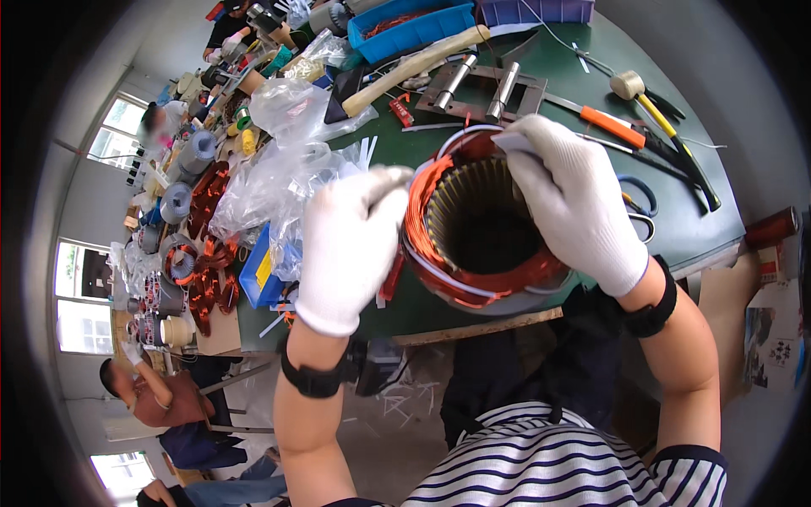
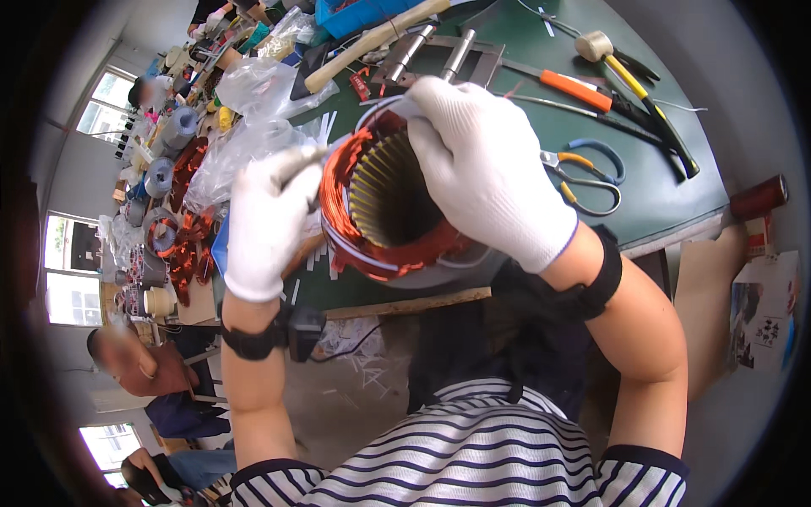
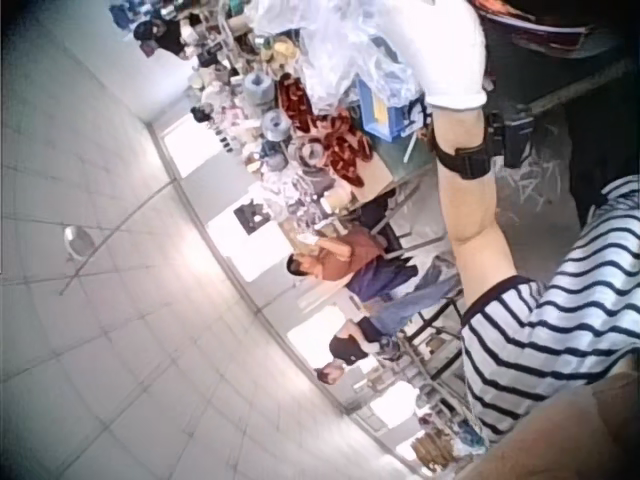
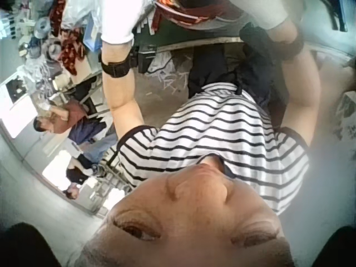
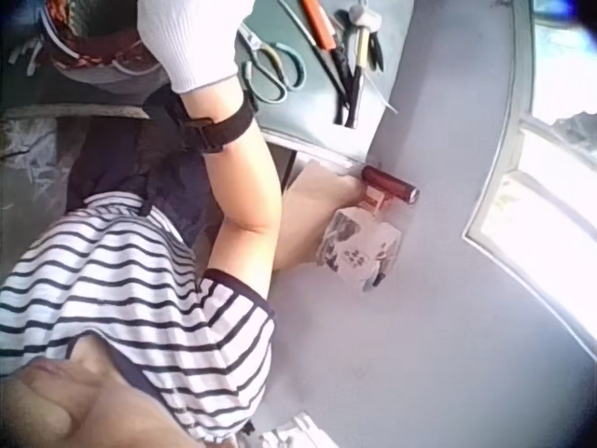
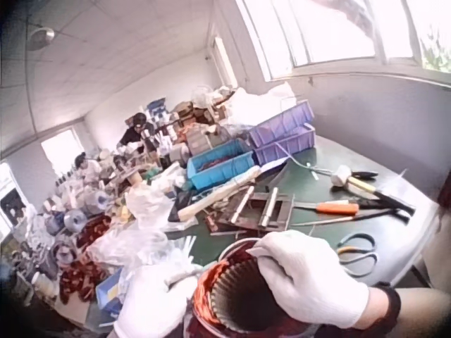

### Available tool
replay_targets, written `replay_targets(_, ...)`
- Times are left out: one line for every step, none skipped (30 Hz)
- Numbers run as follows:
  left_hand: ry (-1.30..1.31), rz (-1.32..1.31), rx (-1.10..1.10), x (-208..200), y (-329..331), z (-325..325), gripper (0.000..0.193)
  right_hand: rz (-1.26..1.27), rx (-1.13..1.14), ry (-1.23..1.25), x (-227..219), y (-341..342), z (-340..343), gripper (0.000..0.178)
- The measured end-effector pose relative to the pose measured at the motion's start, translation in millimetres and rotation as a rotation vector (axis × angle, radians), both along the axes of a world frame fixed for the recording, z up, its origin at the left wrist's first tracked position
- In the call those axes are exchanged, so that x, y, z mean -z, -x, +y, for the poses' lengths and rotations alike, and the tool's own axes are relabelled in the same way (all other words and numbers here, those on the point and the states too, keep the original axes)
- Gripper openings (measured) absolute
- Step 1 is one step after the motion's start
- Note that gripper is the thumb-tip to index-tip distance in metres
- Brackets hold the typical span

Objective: The person strikes the copper coils of a motor stator with a mallet and a wooden block, then inserts white paper strips into the stator slots using a thin metal rod.

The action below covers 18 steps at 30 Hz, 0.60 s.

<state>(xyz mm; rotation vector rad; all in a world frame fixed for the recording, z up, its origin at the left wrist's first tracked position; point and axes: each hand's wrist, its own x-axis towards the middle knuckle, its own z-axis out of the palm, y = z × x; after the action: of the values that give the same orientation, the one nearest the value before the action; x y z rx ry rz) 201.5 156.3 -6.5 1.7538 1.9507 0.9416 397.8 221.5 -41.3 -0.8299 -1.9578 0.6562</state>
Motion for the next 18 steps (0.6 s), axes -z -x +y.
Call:
replay_targets(-0.005, 0.04, 0.06, -1.5, 2.1, 2.8, 0.023, 0.015, 0.007, 0.0, 0.6, -0.5, -0.3, 0.015)
replay_targets(0.017, 0.082, 0.09, -2.8, 3.9, 4.7, 0.023, 0.04, 0.008, -0.011, 0.8, -0.3, -0.6, 0.015)
replay_targets(-0.024, 0.036, 0.128, -3.4, 4.5, 3.8, 0.023, 0.032, 0.031, -0.014, 0.9, -0.6, -0.9, 0.015)
replay_targets(0.042, 0.051, 0.072, -4.1, 5.0, 4.5, 0.023, 0.018, 0.034, -0.025, 0.6, -0.4, -1.0, 0.015)
replay_targets(0.042, 0.003, 0.096, -4.0, 4.8, 5.6, 0.024, 0.034, 0.023, -0.028, 0.4, -0.3, -0.6, 0.015)
replay_targets(0.054, -0.046, 0.102, -4.1, 4.3, 6.7, 0.024, 0.049, 0.014, -0.03, 0.1, 0.0, -0.2, 0.015)
replay_targets(0.068, 0.025, 0.062, -3.2, 2.6, 8.6, 0.024, -0.003, 0.049, -0.052, 0.0, 0.2, 0.4, 0.015)
replay_targets(0.037, 0.01, 0.103, -2.8, 1.5, 10.8, 0.024, 0.0, 0.054, -0.044, -0.2, 0.4, 0.7, 0.015)
replay_targets(-0.038, 0.097, 0.128, -2.1, 0.1, 14.2, 0.024, 0.013, 0.038, -0.03, -0.1, 0.5, 0.7, 0.015)
replay_targets(-0.148, 0.18, 0.176, -2.1, -0.3, 16.6, 0.023, 0.029, 0.023, -0.005, 0.1, 0.4, 0.3, 0.015)
replay_targets(-0.14, 0.145, 0.178, -2.5, -0.3, 17.9, 0.023, 0.039, 0.032, -0.035, 0.4, 0.2, -0.3, 0.014)
replay_targets(-0.106, 0.148, 0.134, -3.5, 0.7, 17.3, 0.023, 0.038, 0.033, -0.037, 0.7, -0.2, -1.1, 0.014)
replay_targets(-0.041, 0.093, 0.156, -4.9, 2.1, 16.4, 0.025, 0.03, 0.035, -0.039, 1.2, -0.2, -1.5, 0.014)
replay_targets(-0.004, 0.016, 0.211, -6.2, 3.6, 14.3, 0.026, 0.021, 0.049, -0.047, 1.5, -0.8, -2.3, 0.014)
replay_targets(0.015, -0.01, 0.204, -7.7, 4.5, 9.8, 0.026, 0.001, 0.054, -0.075, 1.6, -0.9, -2.6, 0.013)
replay_targets(0.046, 0.021, 0.183, -8.5, 4.9, 6.0, 0.026, 0.012, 0.053, -0.073, 1.5, -1.4, -3.1, 0.013)
replay_targets(0.031, 0.065, 0.152, -8.3, 3.3, 0.9, 0.026, -0.004, 0.068, -0.058, 1.2, -1.3, -2.7, 0.013)
replay_targets(0.016, 0.108, 0.119, -7.9, 2.0, -1.7, 0.026, -0.019, 0.072, -0.051, 1.0, -1.2, -2.5, 0.013)
